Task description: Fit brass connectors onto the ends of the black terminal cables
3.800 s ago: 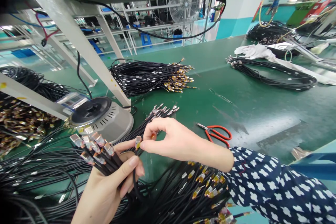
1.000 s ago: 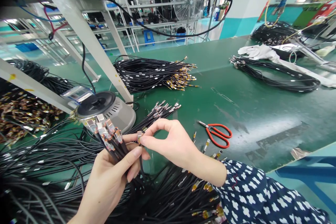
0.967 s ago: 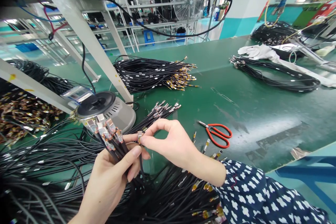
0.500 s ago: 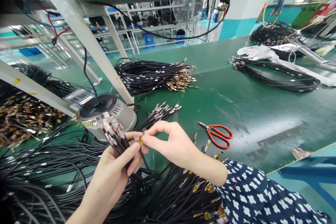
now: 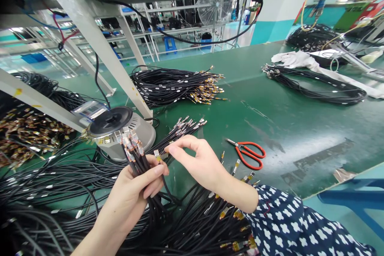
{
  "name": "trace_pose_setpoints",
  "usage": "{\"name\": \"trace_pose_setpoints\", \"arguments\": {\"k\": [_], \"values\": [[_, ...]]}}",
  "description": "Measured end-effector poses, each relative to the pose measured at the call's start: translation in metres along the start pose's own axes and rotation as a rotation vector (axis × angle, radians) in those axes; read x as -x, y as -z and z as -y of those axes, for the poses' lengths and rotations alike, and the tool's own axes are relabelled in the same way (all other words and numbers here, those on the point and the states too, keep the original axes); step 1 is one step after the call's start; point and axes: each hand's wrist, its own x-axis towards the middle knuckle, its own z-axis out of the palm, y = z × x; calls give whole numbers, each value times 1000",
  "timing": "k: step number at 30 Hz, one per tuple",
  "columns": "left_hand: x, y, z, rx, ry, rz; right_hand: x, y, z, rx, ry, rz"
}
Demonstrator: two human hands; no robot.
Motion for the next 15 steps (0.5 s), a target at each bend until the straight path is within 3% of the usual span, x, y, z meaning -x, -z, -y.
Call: {"name": "trace_pose_setpoints", "arguments": {"k": [7, 15], "values": [[0, -2, -1, 5, 15, -16, -1, -4, -3, -35, -26, -3], [1, 1, 0, -2, -8, 30, 0, -7, 1, 22, 110, -36]]}}
